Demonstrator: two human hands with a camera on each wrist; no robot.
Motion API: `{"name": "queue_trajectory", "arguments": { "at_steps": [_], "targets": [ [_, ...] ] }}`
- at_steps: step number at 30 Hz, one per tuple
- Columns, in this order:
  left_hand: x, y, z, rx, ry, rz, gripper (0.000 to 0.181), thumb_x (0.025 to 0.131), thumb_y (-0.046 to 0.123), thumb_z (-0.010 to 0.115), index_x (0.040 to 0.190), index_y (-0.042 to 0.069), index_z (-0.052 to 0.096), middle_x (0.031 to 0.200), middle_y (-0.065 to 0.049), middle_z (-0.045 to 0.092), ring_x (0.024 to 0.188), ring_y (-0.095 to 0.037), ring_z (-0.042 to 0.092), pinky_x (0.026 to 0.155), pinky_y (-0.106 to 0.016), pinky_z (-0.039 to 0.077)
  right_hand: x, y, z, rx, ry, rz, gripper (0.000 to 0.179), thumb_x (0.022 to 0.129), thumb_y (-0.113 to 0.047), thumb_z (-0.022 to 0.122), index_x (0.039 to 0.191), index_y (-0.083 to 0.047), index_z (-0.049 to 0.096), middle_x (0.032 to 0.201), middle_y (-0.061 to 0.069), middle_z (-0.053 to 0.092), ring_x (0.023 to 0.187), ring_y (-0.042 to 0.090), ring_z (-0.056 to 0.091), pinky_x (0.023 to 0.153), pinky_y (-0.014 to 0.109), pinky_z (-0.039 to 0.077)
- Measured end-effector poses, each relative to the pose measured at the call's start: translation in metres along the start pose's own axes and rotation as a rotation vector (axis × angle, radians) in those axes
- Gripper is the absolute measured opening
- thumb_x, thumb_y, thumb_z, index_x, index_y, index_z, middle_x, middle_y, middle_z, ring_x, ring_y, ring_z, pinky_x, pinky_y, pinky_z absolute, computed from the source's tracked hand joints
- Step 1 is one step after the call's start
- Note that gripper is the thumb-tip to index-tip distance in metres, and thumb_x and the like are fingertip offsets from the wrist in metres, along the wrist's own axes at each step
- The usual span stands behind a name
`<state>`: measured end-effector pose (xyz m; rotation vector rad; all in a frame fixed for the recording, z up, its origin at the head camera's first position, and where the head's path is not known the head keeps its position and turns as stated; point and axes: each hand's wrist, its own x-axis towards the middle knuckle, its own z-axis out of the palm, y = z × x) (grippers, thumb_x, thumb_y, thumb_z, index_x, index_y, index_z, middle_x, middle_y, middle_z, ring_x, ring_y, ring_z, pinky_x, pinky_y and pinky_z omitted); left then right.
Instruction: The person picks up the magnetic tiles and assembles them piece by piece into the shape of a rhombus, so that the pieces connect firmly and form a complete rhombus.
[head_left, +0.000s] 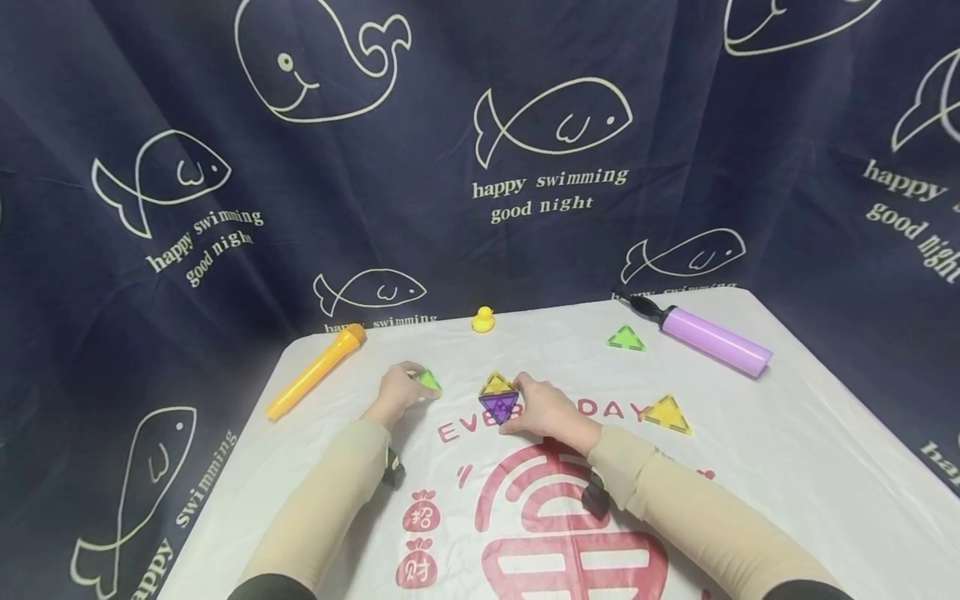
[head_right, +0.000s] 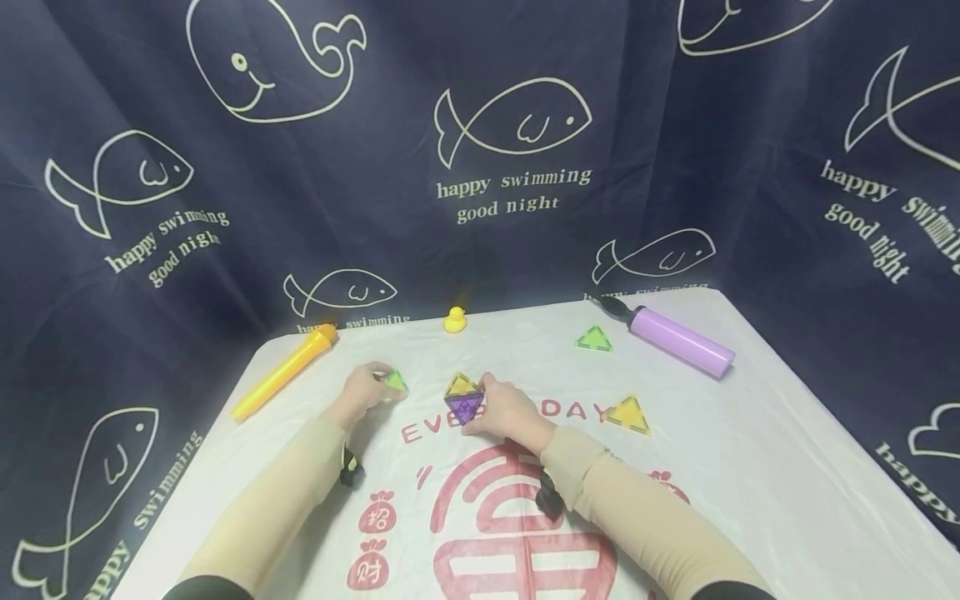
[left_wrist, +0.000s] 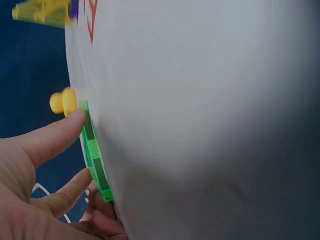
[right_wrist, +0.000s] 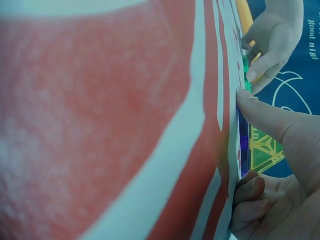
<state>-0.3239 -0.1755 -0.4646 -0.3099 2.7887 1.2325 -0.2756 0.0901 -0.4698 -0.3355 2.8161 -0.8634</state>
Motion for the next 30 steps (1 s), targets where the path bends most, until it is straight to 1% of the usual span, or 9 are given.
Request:
{"name": "queue_trajectory", "arguments": {
  "at_steps": [5, 9, 14, 17, 20, 22, 24, 26, 30],
  "targets": [
    [-0.013, 0.001, 0.007, -0.008, -0.001, 0.052, 0.065, 0.068, -0.001, 0.088, 0.127, 0.0, 0.062, 0.116, -0.021, 0.064, 0.106, -0.036, 0.061, 0.096, -0.048, 0.05, 0.002, 0.0, 0.0, 0.003, 0.006, -0.012, 0.084, 0.071, -0.041, 0.093, 0.134, -0.004, 0.053, 0.113, 0.016, 0.068, 0.106, 0.033, 0.065, 0.091, 0.047, 0.054],
    [-0.021, 0.004, 0.011, 0.016, 0.011, 0.085, 0.064, 0.066, -0.003, 0.089, 0.124, 0.001, 0.06, 0.108, -0.017, 0.064, 0.099, -0.033, 0.062, 0.09, -0.046, 0.054, 0.004, 0.001, 0.0, 0.004, 0.014, -0.021, 0.083, 0.071, -0.042, 0.093, 0.133, -0.004, 0.053, 0.114, 0.017, 0.069, 0.106, 0.033, 0.066, 0.092, 0.047, 0.054],
    [-0.029, 0.009, 0.014, 0.059, 0.011, 0.093, 0.057, 0.066, -0.002, 0.09, 0.115, 0.003, 0.061, 0.101, -0.012, 0.062, 0.091, -0.028, 0.062, 0.082, -0.041, 0.056, 0.004, 0.002, 0.002, -0.006, 0.022, -0.016, 0.081, 0.07, -0.042, 0.093, 0.131, -0.004, 0.054, 0.114, 0.017, 0.069, 0.104, 0.033, 0.066, 0.09, 0.047, 0.054],
    [-0.03, 0.01, 0.015, 0.069, 0.0, 0.078, 0.057, 0.067, 0.0, 0.09, 0.116, 0.002, 0.061, 0.102, -0.013, 0.062, 0.09, -0.028, 0.062, 0.081, -0.041, 0.056, 0.003, 0.002, 0.002, -0.008, 0.021, -0.009, 0.081, 0.07, -0.042, 0.094, 0.13, -0.004, 0.054, 0.113, 0.017, 0.069, 0.103, 0.032, 0.066, 0.089, 0.047, 0.055],
    [-0.029, 0.011, 0.017, 0.102, -0.026, 0.073, 0.062, 0.07, 0.01, 0.091, 0.123, 0.0, 0.06, 0.111, -0.017, 0.064, 0.098, -0.032, 0.063, 0.088, -0.044, 0.055, 0.003, 0.001, 0.001, 0.0, 0.017, -0.001, 0.081, 0.071, -0.042, 0.094, 0.131, -0.004, 0.054, 0.114, 0.017, 0.068, 0.103, 0.032, 0.066, 0.09, 0.047, 0.054],
    [-0.028, 0.013, 0.019, 0.134, -0.047, 0.087, 0.069, 0.072, 0.02, 0.092, 0.127, -0.003, 0.059, 0.116, -0.019, 0.063, 0.104, -0.034, 0.061, 0.095, -0.047, 0.052, 0.002, 0.001, 0.001, 0.005, 0.015, 0.005, 0.081, 0.071, -0.041, 0.093, 0.131, -0.004, 0.054, 0.115, 0.017, 0.068, 0.103, 0.032, 0.066, 0.089, 0.047, 0.054],
    [-0.026, 0.015, 0.02, 0.177, -0.062, 0.107, 0.074, 0.073, 0.029, 0.092, 0.128, -0.006, 0.057, 0.117, -0.021, 0.062, 0.107, -0.035, 0.059, 0.098, -0.047, 0.05, 0.002, 0.0, 0.0, 0.007, 0.016, 0.009, 0.081, 0.071, -0.041, 0.093, 0.131, -0.005, 0.054, 0.115, 0.016, 0.068, 0.103, 0.032, 0.066, 0.089, 0.047, 0.054],
    [-0.026, 0.017, 0.022, 0.204, -0.066, 0.117, 0.074, 0.073, 0.033, 0.091, 0.125, -0.007, 0.057, 0.113, -0.02, 0.061, 0.103, -0.034, 0.058, 0.097, -0.047, 0.05, 0.002, 0.0, 0.0, 0.01, 0.017, 0.013, 0.081, 0.071, -0.041, 0.093, 0.131, -0.005, 0.054, 0.114, 0.016, 0.068, 0.102, 0.032, 0.066, 0.089, 0.047, 0.054],
    [-0.025, 0.021, 0.024, 0.255, -0.052, 0.117, 0.066, 0.073, 0.032, 0.091, 0.117, -0.005, 0.057, 0.1, -0.013, 0.057, 0.091, -0.028, 0.055, 0.085, -0.043, 0.052, 0.002, -0.001, 0.0, 0.0, 0.023, 0.006, 0.081, 0.071, -0.042, 0.093, 0.131, -0.005, 0.054, 0.112, 0.016, 0.069, 0.101, 0.031, 0.066, 0.088, 0.046, 0.055]
  ]
}}
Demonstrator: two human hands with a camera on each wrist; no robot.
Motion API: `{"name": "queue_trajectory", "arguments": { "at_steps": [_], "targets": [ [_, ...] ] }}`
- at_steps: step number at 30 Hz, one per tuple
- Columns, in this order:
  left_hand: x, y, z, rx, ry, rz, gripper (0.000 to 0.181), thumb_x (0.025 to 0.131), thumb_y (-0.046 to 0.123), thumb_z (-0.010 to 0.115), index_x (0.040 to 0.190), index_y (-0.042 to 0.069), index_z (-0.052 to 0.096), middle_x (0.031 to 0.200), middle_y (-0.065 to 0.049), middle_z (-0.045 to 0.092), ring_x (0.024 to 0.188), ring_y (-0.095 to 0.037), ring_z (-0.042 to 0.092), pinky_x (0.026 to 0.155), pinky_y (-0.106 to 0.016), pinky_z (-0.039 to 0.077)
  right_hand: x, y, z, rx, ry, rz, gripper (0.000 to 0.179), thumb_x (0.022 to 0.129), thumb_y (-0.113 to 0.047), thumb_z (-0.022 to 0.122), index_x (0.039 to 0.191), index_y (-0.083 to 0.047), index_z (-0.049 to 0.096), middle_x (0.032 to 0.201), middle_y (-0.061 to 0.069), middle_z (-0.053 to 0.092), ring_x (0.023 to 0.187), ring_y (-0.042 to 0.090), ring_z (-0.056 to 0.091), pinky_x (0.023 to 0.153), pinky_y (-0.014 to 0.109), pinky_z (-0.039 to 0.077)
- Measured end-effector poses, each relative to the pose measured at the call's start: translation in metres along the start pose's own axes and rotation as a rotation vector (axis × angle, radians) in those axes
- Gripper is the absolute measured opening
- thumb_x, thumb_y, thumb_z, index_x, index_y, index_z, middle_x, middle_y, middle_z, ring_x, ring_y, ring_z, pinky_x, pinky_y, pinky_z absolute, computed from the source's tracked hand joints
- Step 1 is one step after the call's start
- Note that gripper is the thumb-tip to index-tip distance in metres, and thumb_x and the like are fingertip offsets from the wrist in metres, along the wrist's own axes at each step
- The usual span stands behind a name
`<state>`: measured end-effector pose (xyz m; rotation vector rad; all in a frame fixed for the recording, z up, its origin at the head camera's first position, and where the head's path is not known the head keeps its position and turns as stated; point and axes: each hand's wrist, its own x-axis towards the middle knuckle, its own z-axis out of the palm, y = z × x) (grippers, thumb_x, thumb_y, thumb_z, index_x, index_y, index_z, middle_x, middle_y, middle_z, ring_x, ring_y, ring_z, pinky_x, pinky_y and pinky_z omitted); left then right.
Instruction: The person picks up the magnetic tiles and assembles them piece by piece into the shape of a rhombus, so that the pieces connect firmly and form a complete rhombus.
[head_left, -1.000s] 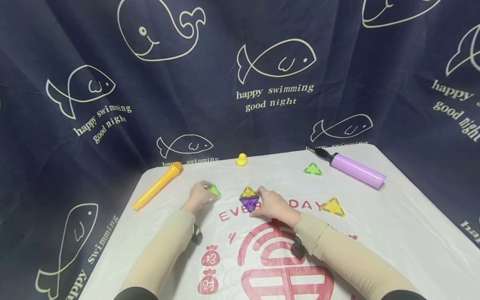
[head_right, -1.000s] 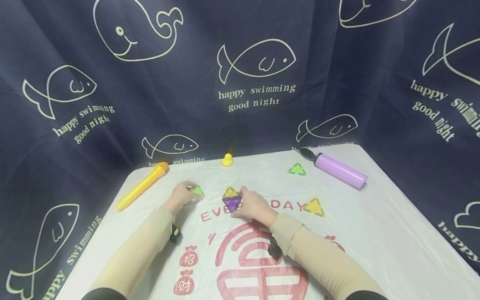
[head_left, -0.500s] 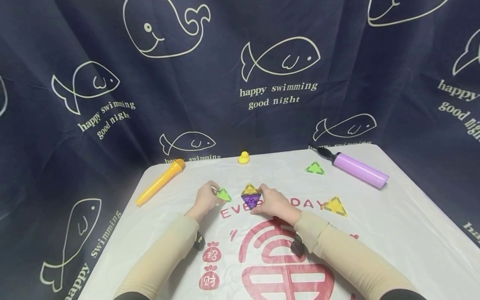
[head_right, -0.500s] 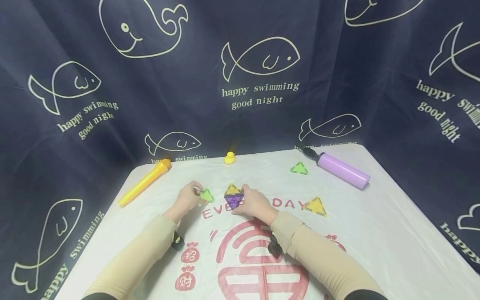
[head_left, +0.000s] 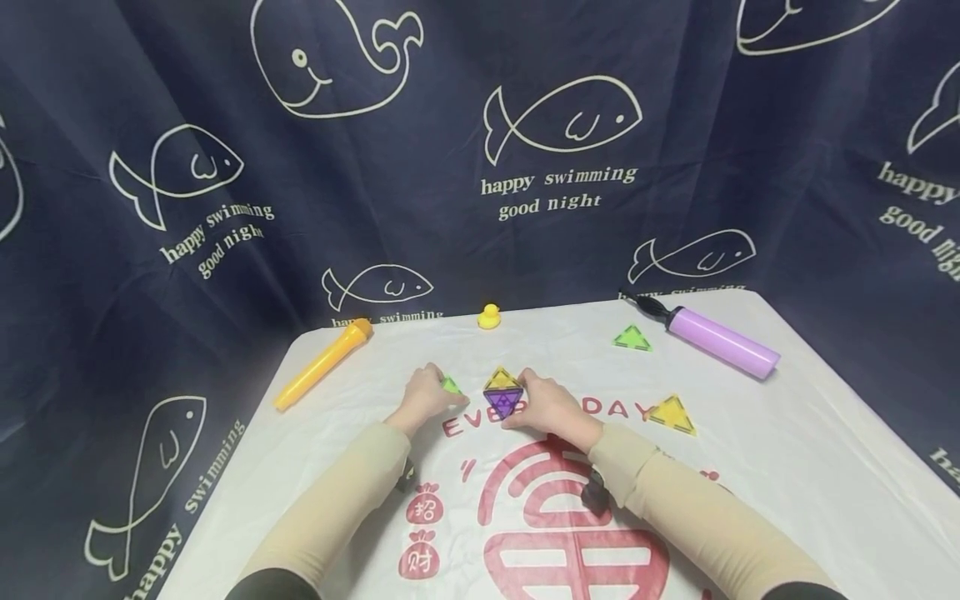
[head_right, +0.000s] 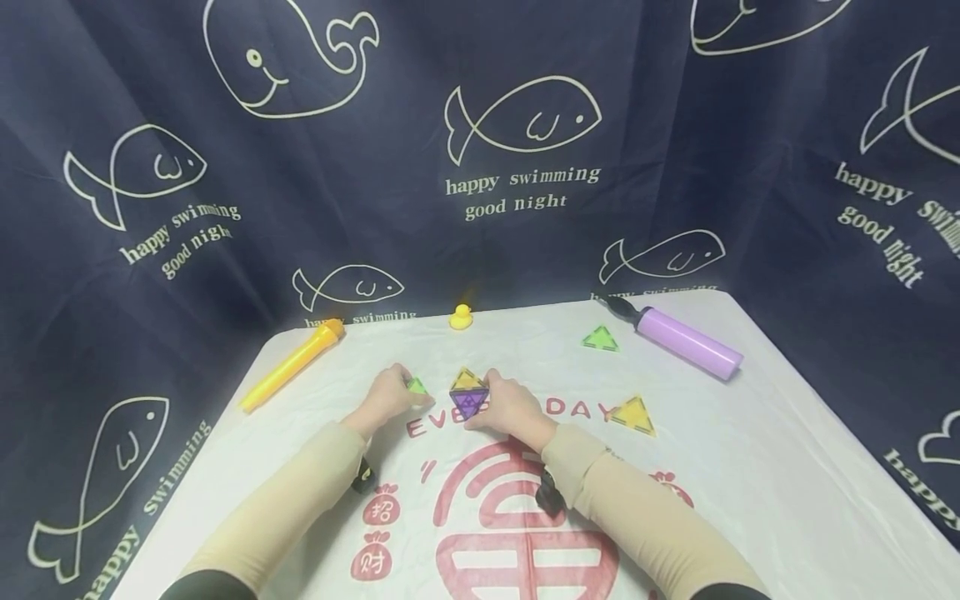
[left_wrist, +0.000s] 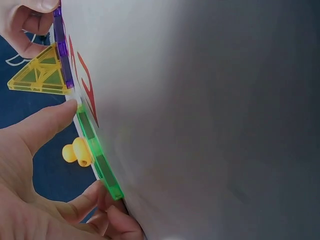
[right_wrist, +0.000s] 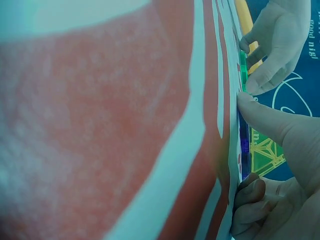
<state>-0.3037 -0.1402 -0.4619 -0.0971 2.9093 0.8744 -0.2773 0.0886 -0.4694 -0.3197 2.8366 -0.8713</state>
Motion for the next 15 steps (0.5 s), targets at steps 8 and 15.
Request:
{"name": "queue_trajectory", "arguments": {
  "at_steps": [8, 15],
  "targets": [
    [-0.011, 0.005, 0.001, 0.03, 0.006, 0.033, 0.066, 0.068, 0.026, 0.093, 0.117, -0.003, 0.058, 0.1, -0.012, 0.055, 0.09, -0.027, 0.054, 0.083, -0.041, 0.053, 0.0, -0.002, 0.001, -0.006, 0.004, 0.01, 0.082, 0.071, -0.044, 0.093, 0.131, -0.005, 0.054, 0.11, 0.015, 0.068, 0.099, 0.03, 0.066, 0.085, 0.046, 0.055],
    [-0.02, 0.009, 0.001, 0.031, 0.0, 0.074, 0.069, 0.066, 0.024, 0.097, 0.118, 0.0, 0.058, 0.102, -0.013, 0.058, 0.092, -0.027, 0.056, 0.084, -0.041, 0.054, 0.0, -0.002, 0.001, 0.003, 0.013, 0.023, 0.081, 0.071, -0.044, 0.093, 0.13, -0.004, 0.055, 0.106, 0.013, 0.068, 0.095, 0.029, 0.066, 0.083, 0.045, 0.055]
  ]
}}
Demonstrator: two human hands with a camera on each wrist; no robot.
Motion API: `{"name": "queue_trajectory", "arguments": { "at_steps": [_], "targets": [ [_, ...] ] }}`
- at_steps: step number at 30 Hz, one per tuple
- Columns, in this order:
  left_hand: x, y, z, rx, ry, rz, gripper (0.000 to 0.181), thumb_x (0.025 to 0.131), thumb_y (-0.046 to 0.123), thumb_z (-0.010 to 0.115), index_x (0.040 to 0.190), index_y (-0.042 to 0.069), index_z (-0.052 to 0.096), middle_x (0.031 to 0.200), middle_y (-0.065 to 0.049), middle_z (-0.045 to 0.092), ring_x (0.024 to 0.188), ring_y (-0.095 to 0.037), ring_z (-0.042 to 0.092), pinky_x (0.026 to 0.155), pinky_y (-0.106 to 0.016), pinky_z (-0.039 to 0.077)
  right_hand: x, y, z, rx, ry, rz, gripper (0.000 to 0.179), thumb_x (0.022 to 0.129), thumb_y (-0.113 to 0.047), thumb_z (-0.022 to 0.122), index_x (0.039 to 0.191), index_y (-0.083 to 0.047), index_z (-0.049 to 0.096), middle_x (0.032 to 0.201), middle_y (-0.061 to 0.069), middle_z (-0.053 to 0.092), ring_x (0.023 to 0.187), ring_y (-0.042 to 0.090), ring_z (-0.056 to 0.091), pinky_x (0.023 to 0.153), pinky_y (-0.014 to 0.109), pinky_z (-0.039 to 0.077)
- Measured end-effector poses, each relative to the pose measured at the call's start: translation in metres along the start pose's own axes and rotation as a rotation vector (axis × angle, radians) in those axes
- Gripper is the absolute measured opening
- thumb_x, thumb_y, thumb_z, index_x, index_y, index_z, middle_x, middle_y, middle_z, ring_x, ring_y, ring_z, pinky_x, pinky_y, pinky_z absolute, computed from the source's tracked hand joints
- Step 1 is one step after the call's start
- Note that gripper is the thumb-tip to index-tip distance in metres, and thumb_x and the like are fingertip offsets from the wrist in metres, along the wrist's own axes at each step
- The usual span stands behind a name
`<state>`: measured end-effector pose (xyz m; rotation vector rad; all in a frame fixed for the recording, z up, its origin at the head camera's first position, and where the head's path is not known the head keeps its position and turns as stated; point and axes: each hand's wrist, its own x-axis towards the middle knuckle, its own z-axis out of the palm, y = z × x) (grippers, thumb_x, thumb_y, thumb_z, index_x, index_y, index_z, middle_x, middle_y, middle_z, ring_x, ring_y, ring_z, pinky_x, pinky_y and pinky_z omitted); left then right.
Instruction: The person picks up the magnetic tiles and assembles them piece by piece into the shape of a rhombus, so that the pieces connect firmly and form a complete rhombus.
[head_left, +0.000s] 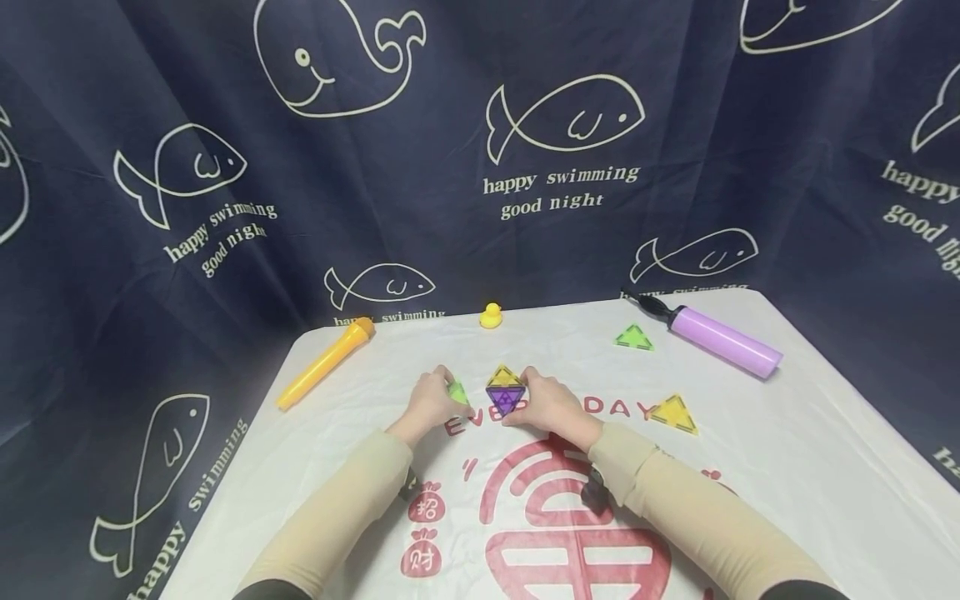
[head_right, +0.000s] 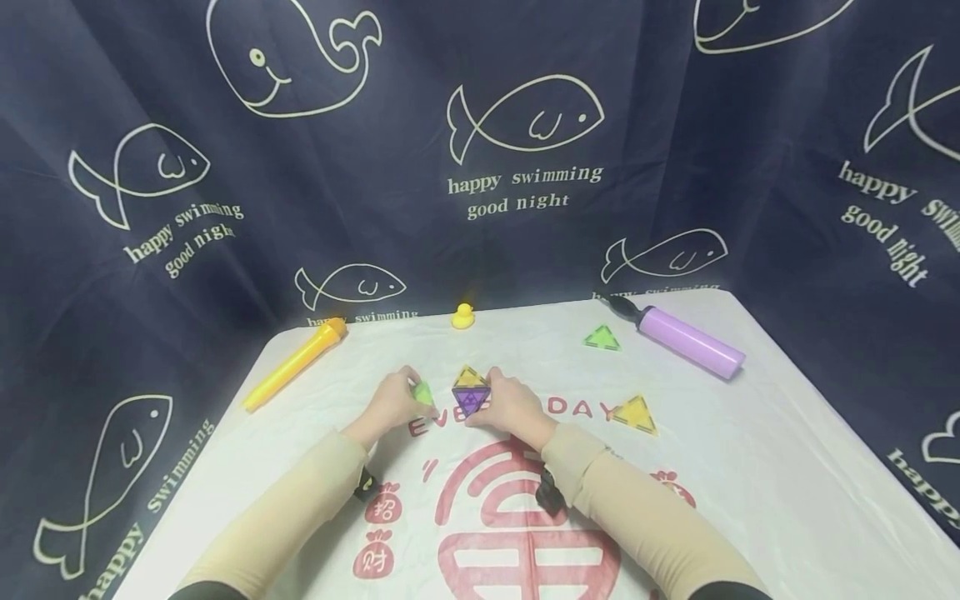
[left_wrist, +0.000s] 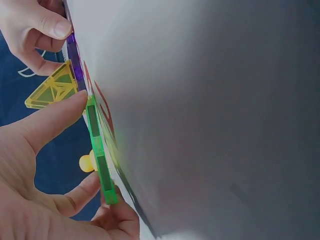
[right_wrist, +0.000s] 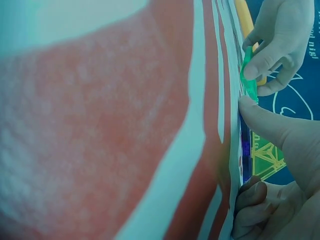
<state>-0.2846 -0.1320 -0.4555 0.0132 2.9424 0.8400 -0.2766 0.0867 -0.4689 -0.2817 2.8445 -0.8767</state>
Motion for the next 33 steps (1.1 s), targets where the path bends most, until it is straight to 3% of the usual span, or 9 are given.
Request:
{"name": "queue_trajectory", "arguments": {
  "at_steps": [10, 15, 22, 33],
  "targets": [
    [-0.004, 0.0, 0.002, -0.042, -0.029, 0.025, 0.065, 0.066, 0.02, 0.096, 0.119, 0.003, 0.062, 0.111, -0.016, 0.064, 0.102, -0.031, 0.059, 0.093, -0.046, 0.053, 0.001, 0.004, 0.002, 0.006, 0.006, -0.009, 0.077, 0.072, -0.04, 0.093, 0.128, -0.004, 0.055, 0.109, 0.016, 0.069, 0.1, 0.031, 0.067, 0.087, 0.047, 0.055],
    [-0.004, 0.003, 0.005, -0.118, -0.065, 0.033, 0.063, 0.067, 0.017, 0.095, 0.12, 0.002, 0.064, 0.114, -0.017, 0.065, 0.103, -0.031, 0.062, 0.092, -0.044, 0.054, 0.001, 0.005, 0.0, 0.009, 0.001, -0.002, 0.076, 0.073, -0.039, 0.092, 0.129, -0.004, 0.056, 0.113, 0.017, 0.068, 0.103, 0.032, 0.066, 0.089, 0.048, 0.055],
    [-0.007, 0.01, 0.006, -0.227, -0.097, -0.033, 0.061, 0.07, 0.012, 0.092, 0.123, 0.002, 0.064, 0.113, -0.015, 0.063, 0.099, -0.028, 0.062, 0.088, -0.043, 0.056, 0.001, 0.005, -0.003, 0.002, -0.008, 0.005, 0.07, 0.078, -0.035, 0.09, 0.13, -0.003, 0.056, 0.118, 0.019, 0.068, 0.109, 0.034, 0.065, 0.092, 0.049, 0.054],
    [-0.005, 0.018, 0.012, -0.239, -0.106, -0.018, 0.055, 0.073, 0.013, 0.089, 0.121, 0.003, 0.064, 0.109, -0.012, 0.064, 0.096, -0.025, 0.061, 0.088, -0.043, 0.055, 0.002, 0.004, -0.003, -0.013, -0.014, 0.002, 0.067, 0.08, -0.037, 0.088, 0.129, -0.004, 0.057, 0.114, 0.017, 0.069, 0.102, 0.03, 0.067, 0.087, 0.046, 0.056]
  ]
}}
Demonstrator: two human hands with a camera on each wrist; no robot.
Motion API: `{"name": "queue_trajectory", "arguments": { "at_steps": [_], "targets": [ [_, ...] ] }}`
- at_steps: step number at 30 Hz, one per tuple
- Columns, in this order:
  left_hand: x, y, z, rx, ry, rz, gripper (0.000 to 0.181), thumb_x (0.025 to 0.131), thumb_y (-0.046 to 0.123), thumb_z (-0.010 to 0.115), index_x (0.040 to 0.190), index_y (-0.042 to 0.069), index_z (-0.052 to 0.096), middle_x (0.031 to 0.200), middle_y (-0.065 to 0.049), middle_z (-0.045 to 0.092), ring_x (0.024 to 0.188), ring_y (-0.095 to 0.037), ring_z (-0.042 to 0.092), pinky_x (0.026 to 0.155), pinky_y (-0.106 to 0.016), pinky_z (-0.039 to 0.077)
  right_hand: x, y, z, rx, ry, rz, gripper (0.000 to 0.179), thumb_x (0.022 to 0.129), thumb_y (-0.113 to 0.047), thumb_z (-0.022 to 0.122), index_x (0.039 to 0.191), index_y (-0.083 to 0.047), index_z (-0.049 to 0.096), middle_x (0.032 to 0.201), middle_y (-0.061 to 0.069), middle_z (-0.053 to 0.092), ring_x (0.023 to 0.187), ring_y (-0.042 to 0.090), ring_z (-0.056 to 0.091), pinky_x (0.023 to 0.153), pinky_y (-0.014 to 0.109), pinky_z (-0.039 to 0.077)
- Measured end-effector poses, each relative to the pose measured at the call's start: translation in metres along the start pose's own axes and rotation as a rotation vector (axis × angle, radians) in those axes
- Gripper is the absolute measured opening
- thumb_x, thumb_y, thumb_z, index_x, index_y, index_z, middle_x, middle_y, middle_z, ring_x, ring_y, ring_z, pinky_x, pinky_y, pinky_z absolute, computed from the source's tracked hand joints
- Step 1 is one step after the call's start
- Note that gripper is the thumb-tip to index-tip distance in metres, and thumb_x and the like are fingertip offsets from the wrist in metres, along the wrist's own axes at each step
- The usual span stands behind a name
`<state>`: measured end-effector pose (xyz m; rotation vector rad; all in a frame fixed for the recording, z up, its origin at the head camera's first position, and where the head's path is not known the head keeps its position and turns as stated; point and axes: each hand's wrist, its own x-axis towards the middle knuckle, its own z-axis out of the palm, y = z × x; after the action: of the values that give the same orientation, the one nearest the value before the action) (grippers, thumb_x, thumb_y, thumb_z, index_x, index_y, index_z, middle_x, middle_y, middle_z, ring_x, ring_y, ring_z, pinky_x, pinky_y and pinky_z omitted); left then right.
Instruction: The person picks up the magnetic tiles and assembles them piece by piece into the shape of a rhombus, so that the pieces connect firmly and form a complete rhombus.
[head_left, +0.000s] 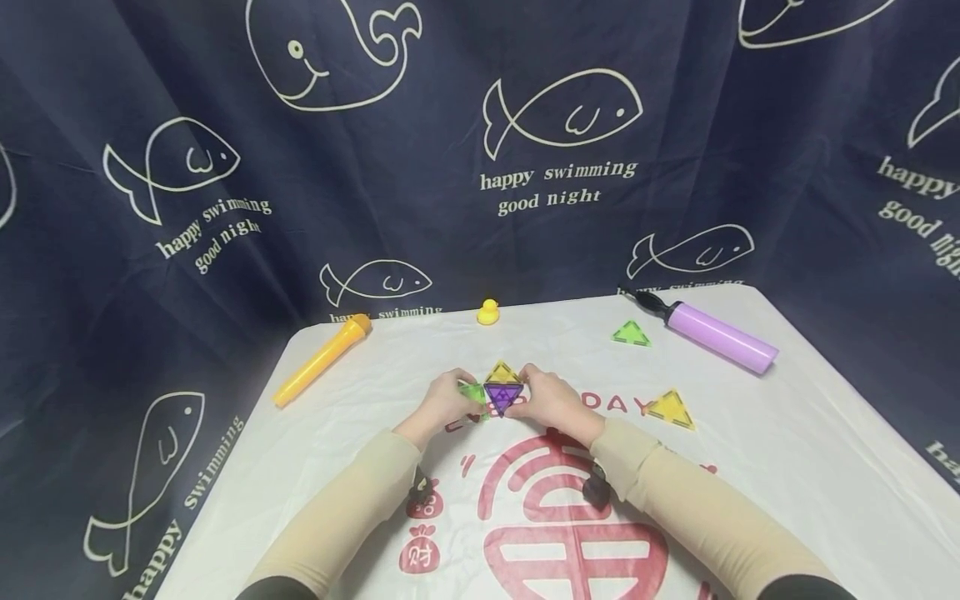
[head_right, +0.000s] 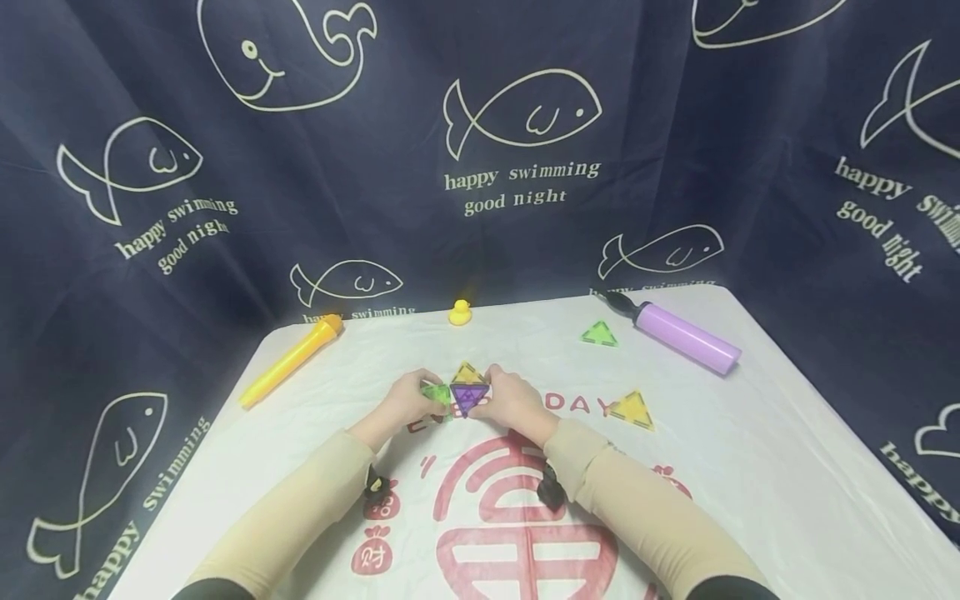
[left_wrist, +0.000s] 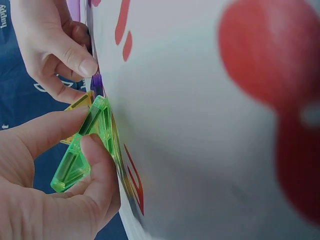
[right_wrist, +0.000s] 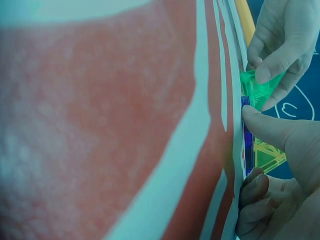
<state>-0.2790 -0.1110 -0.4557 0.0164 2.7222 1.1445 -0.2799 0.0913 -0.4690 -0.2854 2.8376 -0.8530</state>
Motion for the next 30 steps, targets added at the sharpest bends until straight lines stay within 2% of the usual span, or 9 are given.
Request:
{"name": "queue_trajectory", "arguments": {
  "at_steps": [7, 10, 14, 22, 30],
  "targets": [
    [0.0, 0.005, 0.004, -0.025, -0.009, 0.008, 0.055, 0.074, 0.01, 0.088, 0.122, 0.0, 0.062, 0.092, -0.01, 0.067, 0.074, -0.019, 0.067, 0.075, -0.034, 0.057, 0.0, 0.0, -0.001, -0.003, 0.008, -0.018, 0.067, 0.079, -0.038, 0.089, 0.127, -0.003, 0.058, 0.111, 0.015, 0.07, 0.095, 0.027, 0.067, 0.082, 0.045, 0.057],
    [0.001, 0.005, 0.005, -0.058, -0.023, -0.007, 0.055, 0.076, 0.009, 0.087, 0.123, 0.0, 0.061, 0.094, -0.012, 0.068, 0.067, -0.018, 0.068, 0.069, -0.033, 0.057, 0.001, 0.001, 0.0, -0.009, 0.014, -0.028, 0.068, 0.079, -0.039, 0.089, 0.128, -0.003, 0.058, 0.111, 0.015, 0.07, 0.095, 0.027, 0.068, 0.083, 0.044, 0.057],
    [0.003, 0.005, 0.006, -0.079, -0.027, -0.007, 0.055, 0.077, 0.01, 0.087, 0.124, 0.001, 0.061, 0.1, -0.012, 0.065, 0.066, -0.018, 0.068, 0.062, -0.032, 0.058, 0.002, 0.002, 0.001, -0.012, 0.022, -0.031, 0.069, 0.079, -0.038, 0.089, 0.129, -0.003, 0.058, 0.113, 0.015, 0.07, 0.096, 0.027, 0.068, 0.085, 0.045, 0.057],
    [0.006, 0.009, 0.009, -0.101, -0.044, 0.039, 0.055, 0.08, 0.01, 0.086, 0.126, -0.002, 0.058, 0.092, -0.007, 0.063, 0.063, -0.017, 0.066, 0.055, -0.03, 0.057, 0.002, 0.001, 0.0, -0.008, 0.017, -0.033, 0.066, 0.079, -0.037, 0.089, 0.127, -0.004, 0.058, 0.109, 0.014, 0.071, 0.091, 0.024, 0.067, 0.081, 0.043, 0.057],
    [0.009, 0.008, 0.012, -0.124, -0.066, 0.033, 0.058, 0.081, 0.014, 0.087, 0.129, -0.001, 0.058, 0.093, -0.007, 0.061, 0.059, -0.017, 0.064, 0.052, -0.03, 0.055, 0.002, 0.003, 0.002, -0.008, 0.01, -0.029, 0.064, 0.079, -0.036, 0.089, 0.126, -0.006, 0.059, 0.108, 0.013, 0.071, 0.094, 0.027, 0.069, 0.08, 0.044, 0.058]
  ]
}}
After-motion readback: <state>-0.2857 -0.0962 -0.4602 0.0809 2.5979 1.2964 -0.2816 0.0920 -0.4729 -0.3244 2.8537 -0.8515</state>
